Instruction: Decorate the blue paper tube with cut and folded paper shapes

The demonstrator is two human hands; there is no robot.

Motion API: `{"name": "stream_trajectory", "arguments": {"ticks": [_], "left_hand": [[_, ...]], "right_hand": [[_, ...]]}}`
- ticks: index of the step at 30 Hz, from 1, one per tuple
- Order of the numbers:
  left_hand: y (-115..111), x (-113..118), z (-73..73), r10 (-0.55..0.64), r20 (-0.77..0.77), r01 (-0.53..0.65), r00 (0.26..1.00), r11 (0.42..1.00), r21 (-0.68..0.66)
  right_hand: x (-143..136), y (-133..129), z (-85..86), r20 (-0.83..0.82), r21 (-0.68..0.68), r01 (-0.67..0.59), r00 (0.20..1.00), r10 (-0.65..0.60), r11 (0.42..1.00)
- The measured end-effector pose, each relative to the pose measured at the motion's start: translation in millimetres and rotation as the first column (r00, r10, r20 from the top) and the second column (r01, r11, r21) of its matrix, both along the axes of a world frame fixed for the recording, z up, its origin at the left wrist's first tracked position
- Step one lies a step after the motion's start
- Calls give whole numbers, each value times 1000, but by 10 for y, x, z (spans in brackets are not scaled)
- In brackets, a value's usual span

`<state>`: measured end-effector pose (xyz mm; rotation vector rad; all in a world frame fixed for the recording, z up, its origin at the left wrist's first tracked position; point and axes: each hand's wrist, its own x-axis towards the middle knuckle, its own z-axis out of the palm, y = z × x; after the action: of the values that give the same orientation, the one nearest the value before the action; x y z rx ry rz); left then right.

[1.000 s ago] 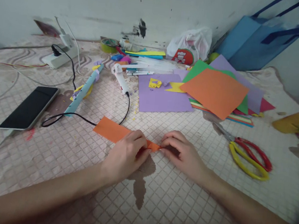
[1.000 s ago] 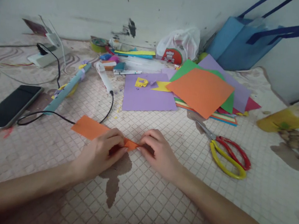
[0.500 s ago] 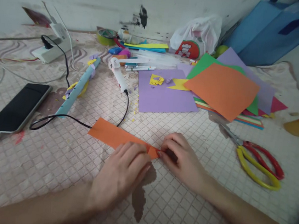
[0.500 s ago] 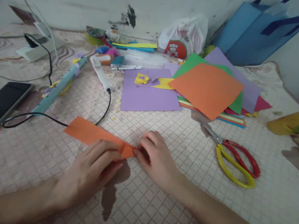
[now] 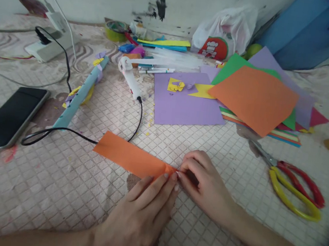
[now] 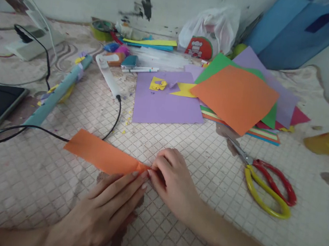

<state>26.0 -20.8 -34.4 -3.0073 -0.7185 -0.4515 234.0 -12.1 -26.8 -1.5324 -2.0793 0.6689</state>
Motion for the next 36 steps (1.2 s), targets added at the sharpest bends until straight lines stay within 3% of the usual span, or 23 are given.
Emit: {"name": "stream_trajectory", "arguments": {"ticks": [9, 18, 31, 36], "left_hand": [[1, 16, 12, 40, -12, -40, 999, 999, 17], [0, 9, -8, 46, -20, -46, 999, 999, -5], [-23, 14, 13, 49, -29, -49, 998, 999, -1], [-19, 9, 6, 40, -29, -40, 999, 999, 11]], "right_hand": [[10, 13, -14, -34, -4, 15, 999, -15, 1000], [175, 64, 55, -232, -65, 44, 971, -58, 997], [217, 13, 83, -169, -156, 10, 985, -36, 988], [168, 11, 72, -154, -124, 4, 988, -24, 992]]}}
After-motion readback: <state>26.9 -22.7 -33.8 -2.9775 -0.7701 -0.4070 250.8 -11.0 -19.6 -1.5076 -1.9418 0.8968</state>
